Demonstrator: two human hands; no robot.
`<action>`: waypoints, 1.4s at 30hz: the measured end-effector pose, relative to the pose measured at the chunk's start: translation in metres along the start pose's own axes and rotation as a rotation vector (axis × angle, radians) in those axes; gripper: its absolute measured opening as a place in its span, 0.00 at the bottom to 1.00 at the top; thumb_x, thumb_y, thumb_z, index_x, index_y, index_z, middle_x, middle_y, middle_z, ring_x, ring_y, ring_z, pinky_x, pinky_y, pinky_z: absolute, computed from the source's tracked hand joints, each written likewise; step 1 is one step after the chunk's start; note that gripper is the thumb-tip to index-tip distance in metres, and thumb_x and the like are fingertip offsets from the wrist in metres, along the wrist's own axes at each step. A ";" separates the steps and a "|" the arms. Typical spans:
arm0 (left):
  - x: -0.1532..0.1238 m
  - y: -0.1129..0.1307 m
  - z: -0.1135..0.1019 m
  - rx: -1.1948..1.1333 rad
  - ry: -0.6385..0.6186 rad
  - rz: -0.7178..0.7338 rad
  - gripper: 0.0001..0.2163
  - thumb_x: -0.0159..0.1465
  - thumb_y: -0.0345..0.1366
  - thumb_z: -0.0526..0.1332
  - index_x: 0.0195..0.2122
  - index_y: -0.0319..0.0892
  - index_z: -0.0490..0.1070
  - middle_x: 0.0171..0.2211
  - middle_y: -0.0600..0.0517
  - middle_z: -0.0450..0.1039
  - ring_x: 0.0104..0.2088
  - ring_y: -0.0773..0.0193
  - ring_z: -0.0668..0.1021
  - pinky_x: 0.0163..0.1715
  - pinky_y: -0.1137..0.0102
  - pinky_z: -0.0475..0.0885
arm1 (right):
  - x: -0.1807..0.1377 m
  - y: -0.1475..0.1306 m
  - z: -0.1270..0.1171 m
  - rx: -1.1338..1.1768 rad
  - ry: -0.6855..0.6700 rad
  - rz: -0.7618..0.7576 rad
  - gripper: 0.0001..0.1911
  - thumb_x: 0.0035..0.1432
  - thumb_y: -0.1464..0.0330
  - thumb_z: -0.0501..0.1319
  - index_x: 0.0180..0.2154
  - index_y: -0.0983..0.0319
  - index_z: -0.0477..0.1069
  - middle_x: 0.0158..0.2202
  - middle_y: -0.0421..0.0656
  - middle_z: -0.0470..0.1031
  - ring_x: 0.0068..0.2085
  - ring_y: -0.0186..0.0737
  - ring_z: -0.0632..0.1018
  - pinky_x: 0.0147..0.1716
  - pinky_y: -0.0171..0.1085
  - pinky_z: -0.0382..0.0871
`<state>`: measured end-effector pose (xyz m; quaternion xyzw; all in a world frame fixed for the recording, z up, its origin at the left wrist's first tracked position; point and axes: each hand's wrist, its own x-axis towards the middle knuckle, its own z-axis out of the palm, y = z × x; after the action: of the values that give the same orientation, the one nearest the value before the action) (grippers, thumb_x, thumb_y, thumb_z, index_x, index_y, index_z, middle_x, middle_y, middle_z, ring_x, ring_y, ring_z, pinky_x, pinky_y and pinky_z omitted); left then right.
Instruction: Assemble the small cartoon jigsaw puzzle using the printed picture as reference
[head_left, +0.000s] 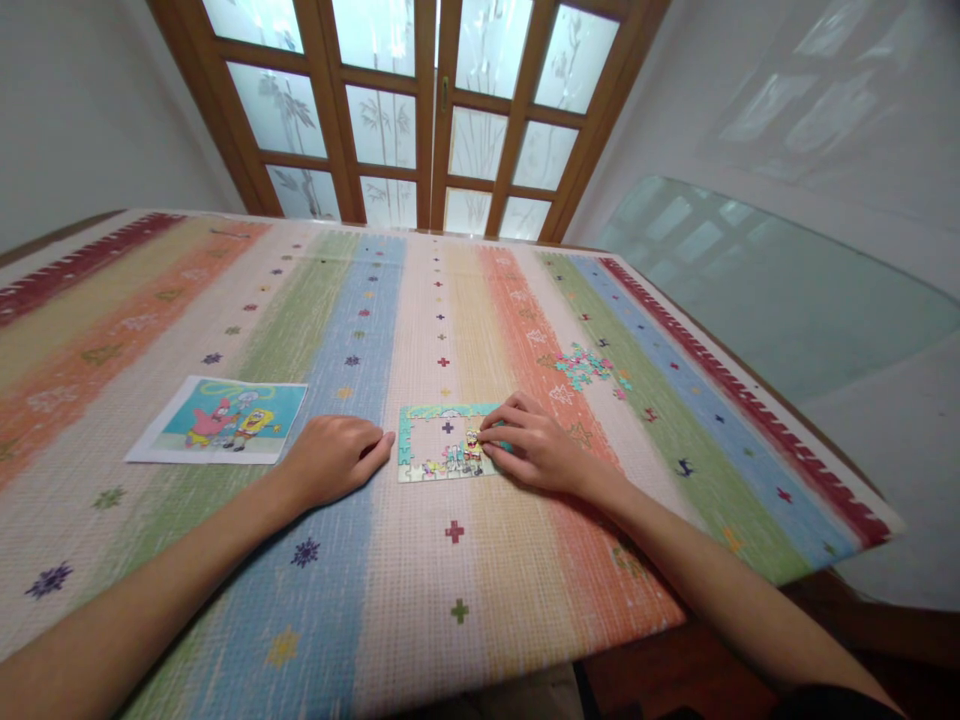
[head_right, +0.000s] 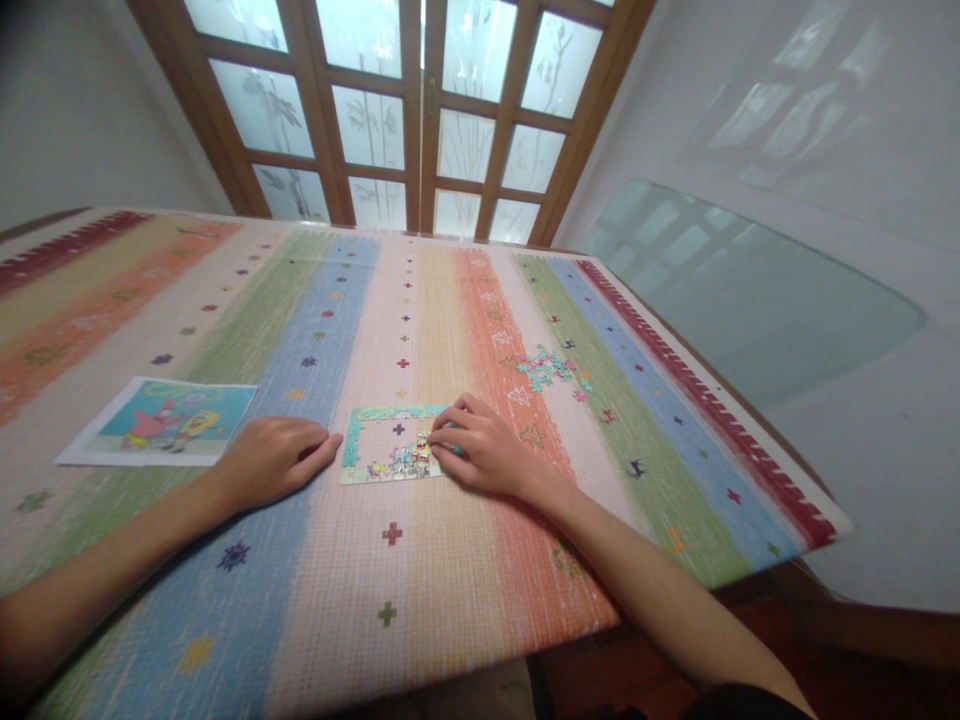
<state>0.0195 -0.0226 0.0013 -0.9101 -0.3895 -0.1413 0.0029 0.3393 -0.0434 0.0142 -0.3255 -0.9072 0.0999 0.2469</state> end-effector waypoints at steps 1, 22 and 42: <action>0.000 0.000 0.000 -0.001 -0.001 0.001 0.25 0.73 0.42 0.47 0.20 0.42 0.66 0.19 0.50 0.70 0.21 0.64 0.68 0.25 0.67 0.55 | 0.000 0.000 0.000 0.006 0.000 -0.003 0.11 0.69 0.66 0.56 0.41 0.58 0.79 0.41 0.47 0.80 0.42 0.45 0.75 0.47 0.48 0.68; 0.000 -0.001 0.001 0.004 0.031 0.022 0.25 0.74 0.43 0.47 0.19 0.41 0.66 0.18 0.51 0.69 0.20 0.64 0.68 0.26 0.66 0.54 | -0.002 0.004 -0.001 -0.026 -0.017 -0.045 0.11 0.68 0.72 0.53 0.42 0.60 0.74 0.41 0.47 0.78 0.43 0.45 0.72 0.48 0.47 0.68; -0.001 -0.002 0.002 0.013 0.049 0.038 0.26 0.74 0.42 0.47 0.19 0.41 0.66 0.17 0.51 0.69 0.19 0.65 0.69 0.26 0.67 0.54 | -0.006 0.005 -0.002 -0.006 -0.020 0.016 0.12 0.65 0.74 0.55 0.47 0.60 0.73 0.38 0.46 0.78 0.42 0.45 0.72 0.43 0.43 0.69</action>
<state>0.0178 -0.0222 -0.0010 -0.9135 -0.3730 -0.1611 0.0211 0.3470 -0.0432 0.0120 -0.3322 -0.9074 0.1025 0.2363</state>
